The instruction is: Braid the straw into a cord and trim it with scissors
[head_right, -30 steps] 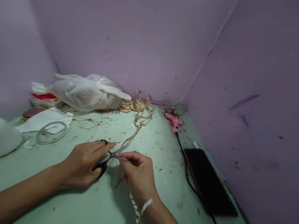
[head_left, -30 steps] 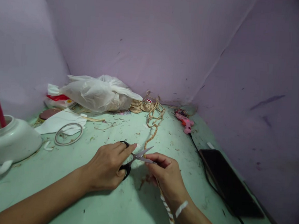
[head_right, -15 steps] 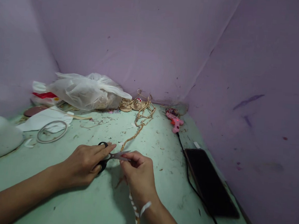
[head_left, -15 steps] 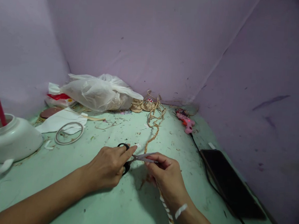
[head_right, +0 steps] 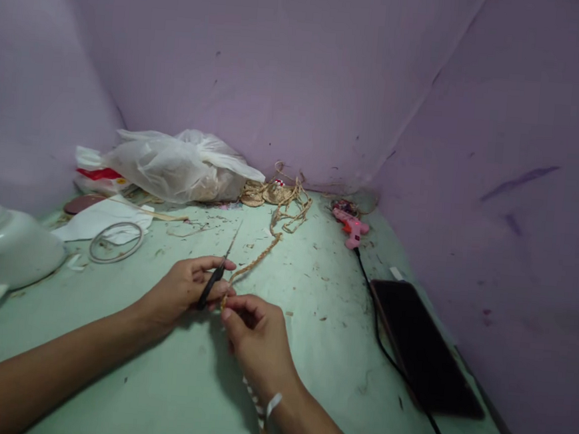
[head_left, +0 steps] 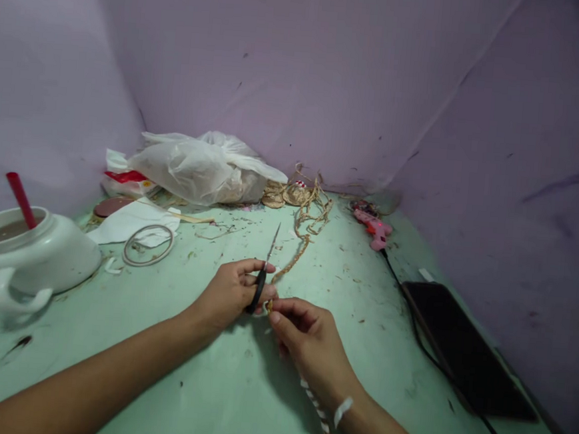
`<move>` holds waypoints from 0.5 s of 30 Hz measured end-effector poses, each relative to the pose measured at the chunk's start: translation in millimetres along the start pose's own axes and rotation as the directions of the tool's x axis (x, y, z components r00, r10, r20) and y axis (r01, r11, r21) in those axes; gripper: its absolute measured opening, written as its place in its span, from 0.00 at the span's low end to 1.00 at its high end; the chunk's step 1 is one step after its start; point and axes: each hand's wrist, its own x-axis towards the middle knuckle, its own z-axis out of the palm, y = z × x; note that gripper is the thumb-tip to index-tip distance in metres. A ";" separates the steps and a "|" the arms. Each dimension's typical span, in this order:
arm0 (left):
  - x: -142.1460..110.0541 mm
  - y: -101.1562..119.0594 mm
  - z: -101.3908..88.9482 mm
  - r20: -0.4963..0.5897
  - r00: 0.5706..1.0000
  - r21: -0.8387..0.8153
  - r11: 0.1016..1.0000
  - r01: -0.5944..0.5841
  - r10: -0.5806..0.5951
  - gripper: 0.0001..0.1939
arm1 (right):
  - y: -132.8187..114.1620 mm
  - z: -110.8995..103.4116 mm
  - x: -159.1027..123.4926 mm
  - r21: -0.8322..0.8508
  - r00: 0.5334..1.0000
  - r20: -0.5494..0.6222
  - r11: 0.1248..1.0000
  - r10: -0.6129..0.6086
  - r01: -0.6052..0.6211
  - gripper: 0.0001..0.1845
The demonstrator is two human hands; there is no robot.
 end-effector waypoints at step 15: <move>12.7 -5.3 -19.7 -0.039 0.979 -0.118 0.972 -0.205 0.202 0.21 | -4.2 -9.7 0.5 0.093 0.967 0.200 0.979 0.158 -0.180 0.17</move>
